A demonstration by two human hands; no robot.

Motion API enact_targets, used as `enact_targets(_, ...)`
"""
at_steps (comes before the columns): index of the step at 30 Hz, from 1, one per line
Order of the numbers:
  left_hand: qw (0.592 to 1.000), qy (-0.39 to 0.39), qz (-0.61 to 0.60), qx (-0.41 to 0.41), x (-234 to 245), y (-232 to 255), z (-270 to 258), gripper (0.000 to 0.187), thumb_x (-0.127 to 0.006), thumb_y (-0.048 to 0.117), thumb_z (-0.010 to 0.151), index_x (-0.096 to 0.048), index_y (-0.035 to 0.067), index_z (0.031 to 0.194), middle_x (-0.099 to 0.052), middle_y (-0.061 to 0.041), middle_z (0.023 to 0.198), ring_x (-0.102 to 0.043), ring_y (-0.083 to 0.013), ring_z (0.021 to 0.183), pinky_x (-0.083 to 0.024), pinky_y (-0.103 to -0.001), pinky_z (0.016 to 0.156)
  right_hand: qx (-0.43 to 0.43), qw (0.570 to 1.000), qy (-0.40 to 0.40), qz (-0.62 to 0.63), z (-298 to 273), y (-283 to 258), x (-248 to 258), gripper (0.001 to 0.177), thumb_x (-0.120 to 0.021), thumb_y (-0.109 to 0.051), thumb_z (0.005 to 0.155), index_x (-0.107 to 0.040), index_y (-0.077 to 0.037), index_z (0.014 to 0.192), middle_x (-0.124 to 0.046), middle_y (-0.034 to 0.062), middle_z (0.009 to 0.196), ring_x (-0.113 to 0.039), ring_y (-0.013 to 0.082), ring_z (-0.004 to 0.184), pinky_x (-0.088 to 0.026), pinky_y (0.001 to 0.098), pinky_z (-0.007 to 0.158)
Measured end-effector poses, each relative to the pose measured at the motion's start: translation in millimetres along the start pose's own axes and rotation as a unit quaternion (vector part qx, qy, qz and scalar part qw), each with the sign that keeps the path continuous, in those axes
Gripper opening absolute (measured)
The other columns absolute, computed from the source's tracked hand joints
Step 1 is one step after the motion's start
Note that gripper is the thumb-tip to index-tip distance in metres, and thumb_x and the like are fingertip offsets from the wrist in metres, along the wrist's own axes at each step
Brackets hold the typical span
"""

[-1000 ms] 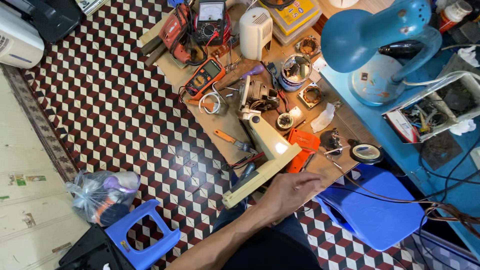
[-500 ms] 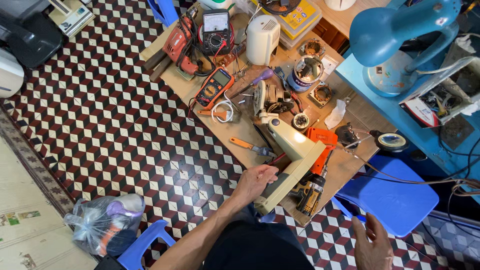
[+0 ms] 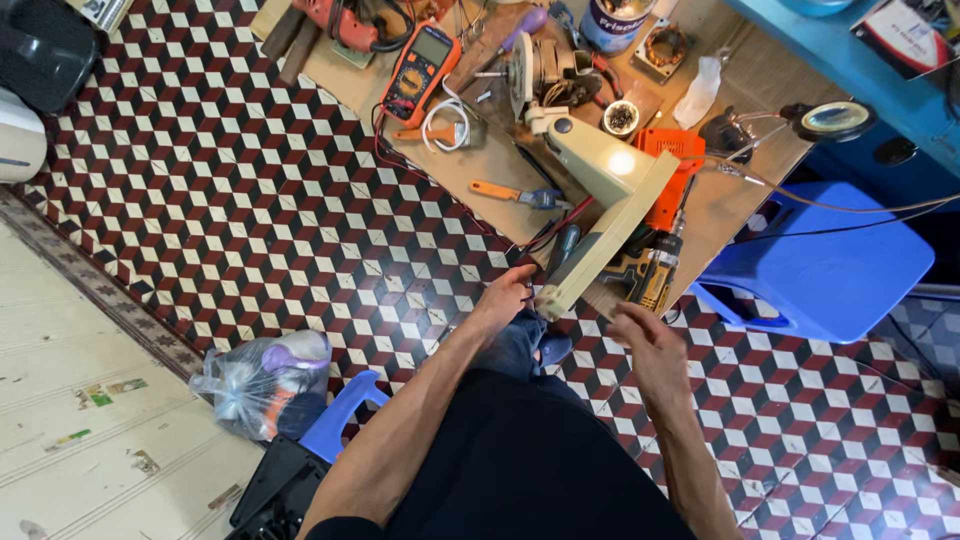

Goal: The person uses a pneumatic tool to clean the internal components of a disassembled fan motor, then moves indoors to a workbench. They plug in a power cord and use a multimeter to test the electrical continuity of the fan motor.

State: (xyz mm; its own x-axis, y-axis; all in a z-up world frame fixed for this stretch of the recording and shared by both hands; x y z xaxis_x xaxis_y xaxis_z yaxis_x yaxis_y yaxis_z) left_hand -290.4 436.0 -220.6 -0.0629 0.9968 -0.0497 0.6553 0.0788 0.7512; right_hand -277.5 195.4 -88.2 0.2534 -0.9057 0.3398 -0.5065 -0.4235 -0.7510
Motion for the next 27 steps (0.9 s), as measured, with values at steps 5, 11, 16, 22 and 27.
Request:
enact_targets(5, 0.986, -0.110, -0.119, 0.035, 0, -31, -8, 0.065, -0.042, 0.008, 0.095, -0.032, 0.010, 0.160, -0.055, -0.002, 0.150, -0.059, -0.0126, 0.123, -0.045, -0.029, 0.100, -0.001, 0.986, -0.085, 0.140, 3, 26, -62, 0.050, -0.052, -0.003, 0.087, -0.057, 0.002, 0.137, -0.067, 0.0145, 0.133, -0.072, 0.0212, 0.101, -0.057, 0.0335, 0.086)
enact_targets(11, 0.980, -0.131, -0.114, 0.099, -1, -13, -6, 0.058, -0.045, 0.018, 0.102, -0.032, 0.013, 0.159, -0.057, -0.006, 0.141, -0.059, -0.0168, 0.115, -0.052, -0.035, 0.096, -0.007, 0.980, -0.057, 0.193, 6, 35, -91, 0.062, -0.050, 0.002, 0.084, -0.045, 0.000, 0.146, -0.064, 0.0140, 0.135, -0.070, 0.0189, 0.092, -0.058, 0.0323, 0.078)
enact_targets(16, 0.963, -0.226, -0.028, 0.147, 7, 8, -10, 0.065, -0.050, 0.005, 0.085, -0.041, 0.016, 0.149, -0.069, -0.004, 0.117, -0.072, -0.0115, 0.087, -0.052, -0.027, 0.075, -0.071, 0.955, 0.035, 0.286, 2, 44, -110, 0.050, -0.051, 0.000, 0.089, -0.054, 0.004, 0.139, -0.068, 0.0146, 0.126, -0.069, 0.0170, 0.093, -0.056, 0.0307, 0.076)
enact_targets(22, 0.933, -0.339, 0.057, 0.104, 25, 1, -1, 0.054, -0.060, 0.006, 0.092, -0.051, 0.007, 0.146, -0.070, -0.007, 0.094, -0.063, -0.0100, 0.064, -0.047, -0.025, 0.055, -0.066, 0.917, 0.127, 0.373, -20, 33, -140, 0.043, -0.054, -0.007, 0.094, -0.059, 0.005, 0.135, -0.069, 0.0128, 0.117, -0.069, 0.0173, 0.087, -0.054, 0.0290, 0.073)
enact_targets(27, 0.930, -0.343, 0.099, 0.086, 42, -23, 23, 0.051, -0.048, 0.006, 0.093, -0.042, 0.006, 0.143, -0.076, -0.011, 0.090, -0.065, -0.0154, 0.061, -0.053, -0.030, 0.056, -0.067, 0.952, 0.256, 0.156, -31, 16, -168, 0.040, -0.062, -0.015, 0.090, -0.065, 0.002, 0.125, -0.074, 0.0126, 0.105, -0.067, 0.0172, 0.077, -0.055, 0.0312, 0.070)
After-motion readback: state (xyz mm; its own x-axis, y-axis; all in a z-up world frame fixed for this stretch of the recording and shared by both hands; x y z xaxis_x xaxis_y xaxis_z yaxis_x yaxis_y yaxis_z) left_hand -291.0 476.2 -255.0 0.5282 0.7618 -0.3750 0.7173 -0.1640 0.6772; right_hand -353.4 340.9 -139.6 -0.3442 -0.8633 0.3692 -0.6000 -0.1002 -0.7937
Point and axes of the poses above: each hand's wrist, its own z-axis towards the middle knuckle, its own x-axis out of the back of the hand, y = z × x, the point moved 1 cm from there along z, towards the middle knuckle
